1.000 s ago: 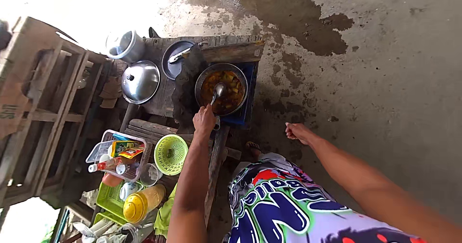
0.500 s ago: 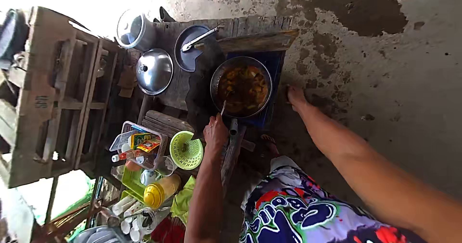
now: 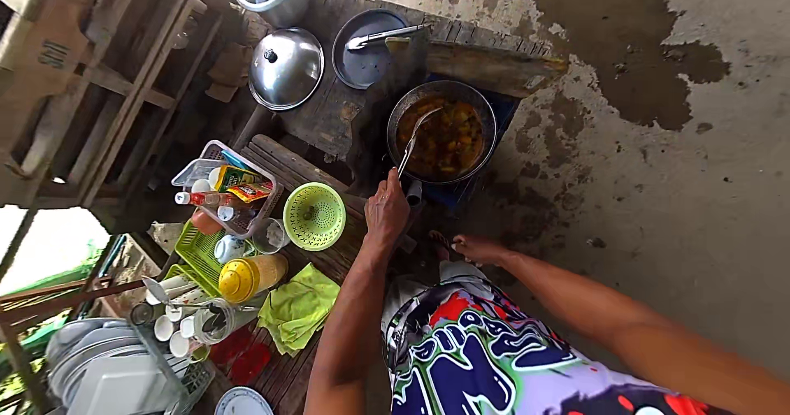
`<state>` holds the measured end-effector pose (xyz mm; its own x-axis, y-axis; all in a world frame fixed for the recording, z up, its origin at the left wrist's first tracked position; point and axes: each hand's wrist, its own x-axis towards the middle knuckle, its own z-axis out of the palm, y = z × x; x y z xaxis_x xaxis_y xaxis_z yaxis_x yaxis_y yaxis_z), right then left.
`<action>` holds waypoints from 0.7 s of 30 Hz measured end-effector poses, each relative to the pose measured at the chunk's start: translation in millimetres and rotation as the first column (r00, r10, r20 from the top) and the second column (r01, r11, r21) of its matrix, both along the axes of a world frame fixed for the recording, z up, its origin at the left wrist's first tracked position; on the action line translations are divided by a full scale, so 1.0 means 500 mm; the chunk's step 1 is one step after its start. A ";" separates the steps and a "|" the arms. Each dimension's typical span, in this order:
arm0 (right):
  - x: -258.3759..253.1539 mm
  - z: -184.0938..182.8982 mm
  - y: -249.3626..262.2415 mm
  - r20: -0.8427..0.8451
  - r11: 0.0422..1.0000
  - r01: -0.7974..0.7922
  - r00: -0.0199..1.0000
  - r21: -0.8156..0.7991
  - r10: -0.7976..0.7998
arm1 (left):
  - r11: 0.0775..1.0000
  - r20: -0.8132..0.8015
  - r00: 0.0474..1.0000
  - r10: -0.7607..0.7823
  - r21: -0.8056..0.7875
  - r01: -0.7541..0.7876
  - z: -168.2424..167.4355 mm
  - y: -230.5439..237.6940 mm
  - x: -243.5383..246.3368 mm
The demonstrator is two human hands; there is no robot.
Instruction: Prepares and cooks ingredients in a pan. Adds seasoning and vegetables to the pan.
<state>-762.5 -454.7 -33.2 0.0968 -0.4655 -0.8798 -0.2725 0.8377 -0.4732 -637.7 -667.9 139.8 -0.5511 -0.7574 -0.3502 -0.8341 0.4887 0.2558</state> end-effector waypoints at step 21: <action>0.457 0.196 -0.474 -0.234 0.733 -0.365 0.931 -0.574 0.280 | 0.552 -0.340 0.446 0.828 0.353 -0.755 -0.068 0.338 0.796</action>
<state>-534.1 -691.9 64.8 0.2507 -0.8593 -0.4458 -0.5642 0.2445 -0.7886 -239.5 -498.9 105.9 0.1583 -0.9092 -0.3852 -0.6181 -0.3954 0.6794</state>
